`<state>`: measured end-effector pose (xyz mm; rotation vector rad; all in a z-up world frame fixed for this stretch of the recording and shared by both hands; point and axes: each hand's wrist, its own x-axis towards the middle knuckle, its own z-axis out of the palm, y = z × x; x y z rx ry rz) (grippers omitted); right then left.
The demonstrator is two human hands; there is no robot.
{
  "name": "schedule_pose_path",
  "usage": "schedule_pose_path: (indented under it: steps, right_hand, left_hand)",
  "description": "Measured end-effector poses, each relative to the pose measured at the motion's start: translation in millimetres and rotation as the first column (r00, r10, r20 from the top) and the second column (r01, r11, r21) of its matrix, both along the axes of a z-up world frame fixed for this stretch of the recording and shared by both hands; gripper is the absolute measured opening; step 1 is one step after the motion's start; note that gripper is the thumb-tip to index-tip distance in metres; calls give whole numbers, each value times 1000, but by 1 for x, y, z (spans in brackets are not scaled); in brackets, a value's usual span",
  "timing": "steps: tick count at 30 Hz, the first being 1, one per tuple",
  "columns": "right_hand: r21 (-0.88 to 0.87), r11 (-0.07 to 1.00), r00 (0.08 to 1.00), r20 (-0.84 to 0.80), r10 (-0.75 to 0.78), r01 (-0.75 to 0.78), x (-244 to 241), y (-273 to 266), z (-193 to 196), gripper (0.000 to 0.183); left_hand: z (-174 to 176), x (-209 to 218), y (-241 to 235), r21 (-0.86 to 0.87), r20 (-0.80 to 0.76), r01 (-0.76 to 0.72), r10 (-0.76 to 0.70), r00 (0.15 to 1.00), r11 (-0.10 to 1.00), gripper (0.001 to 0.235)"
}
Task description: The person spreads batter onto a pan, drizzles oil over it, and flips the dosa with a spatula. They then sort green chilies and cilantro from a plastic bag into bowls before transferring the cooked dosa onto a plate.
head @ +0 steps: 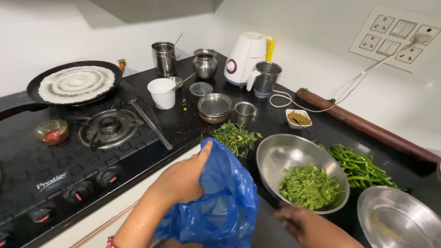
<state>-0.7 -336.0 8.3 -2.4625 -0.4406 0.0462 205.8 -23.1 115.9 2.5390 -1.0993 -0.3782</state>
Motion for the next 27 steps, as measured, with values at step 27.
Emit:
schedule_pose_path:
  steps: [27]
  right_hand:
    - [559, 682, 876, -212, -432, 472, 5, -123, -253, 59]
  left_hand:
    - [-44, -32, -35, 256, -6, -130, 136, 991, 958, 122]
